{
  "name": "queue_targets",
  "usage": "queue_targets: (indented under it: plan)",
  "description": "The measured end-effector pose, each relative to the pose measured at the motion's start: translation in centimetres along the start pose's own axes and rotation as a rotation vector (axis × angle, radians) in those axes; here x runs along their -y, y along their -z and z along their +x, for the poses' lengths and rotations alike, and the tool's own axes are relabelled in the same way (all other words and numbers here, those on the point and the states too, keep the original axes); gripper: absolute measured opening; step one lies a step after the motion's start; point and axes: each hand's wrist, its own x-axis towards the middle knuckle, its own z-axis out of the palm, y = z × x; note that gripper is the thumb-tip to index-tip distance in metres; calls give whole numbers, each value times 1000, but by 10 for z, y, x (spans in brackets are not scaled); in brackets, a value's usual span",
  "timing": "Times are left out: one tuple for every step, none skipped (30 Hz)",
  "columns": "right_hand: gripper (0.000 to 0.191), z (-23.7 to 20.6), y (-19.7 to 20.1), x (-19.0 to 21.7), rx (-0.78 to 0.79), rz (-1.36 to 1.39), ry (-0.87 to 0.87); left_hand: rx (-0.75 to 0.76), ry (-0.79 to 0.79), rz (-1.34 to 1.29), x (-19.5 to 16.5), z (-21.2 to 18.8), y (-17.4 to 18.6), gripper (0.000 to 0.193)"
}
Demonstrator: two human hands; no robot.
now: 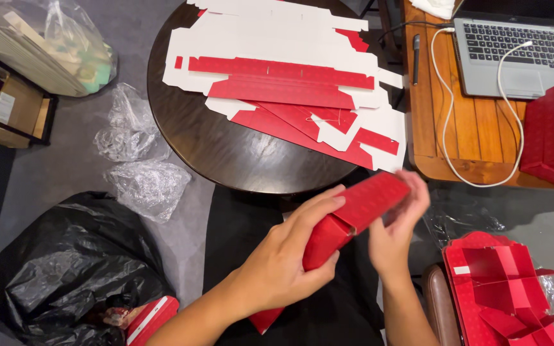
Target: The person assembles a red and white cardboard box by folding and interlocking its pre-cut flaps. They manipulate the flat pieces into a three-dimensional rectangular container and place it with other finished boxes.
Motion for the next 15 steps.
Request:
queue_targets:
  plan:
    - [75,2,-1,9,-25,-165,116,0,17,3,1,-1,-1,73]
    - [69,4,0,18,13,-245,208,1,31,6,2,0,-2,70]
    - [65,6,4,27,53,-326,300,-25,5,14,3,1,-2,69]
    - [60,8,6,34,93,-408,388,-50,-19,19,4,1,-4,69]
    - [60,11,6,37,128,-447,410,-74,-40,22,4,2,-5,68]
    - [60,15,6,38,166,-484,430,-69,-10,-16,5,2,-5,68]
    - [60,18,5,39,201,-521,450,-64,20,-52,6,2,-4,68]
    - [59,21,5,38,203,-531,474,-59,46,-88,7,2,-4,68]
    - [59,24,4,37,205,-540,504,-57,46,-95,8,3,-4,67]
    - [58,26,3,36,212,-545,533,-58,51,-101,8,2,-4,67]
    - [57,27,2,35,196,-544,554,-59,63,-109,7,0,-4,67]
    - [56,28,0,33,180,-544,571,-53,76,-118,7,-1,-4,67]
    - [55,30,-2,32,160,-544,593,-47,85,-126,7,-2,-5,66]
    - [53,32,-3,31,164,-541,612,-41,87,-132,8,-2,-5,65]
    - [52,34,-5,30,167,-538,631,-51,68,-111,9,-3,-6,64]
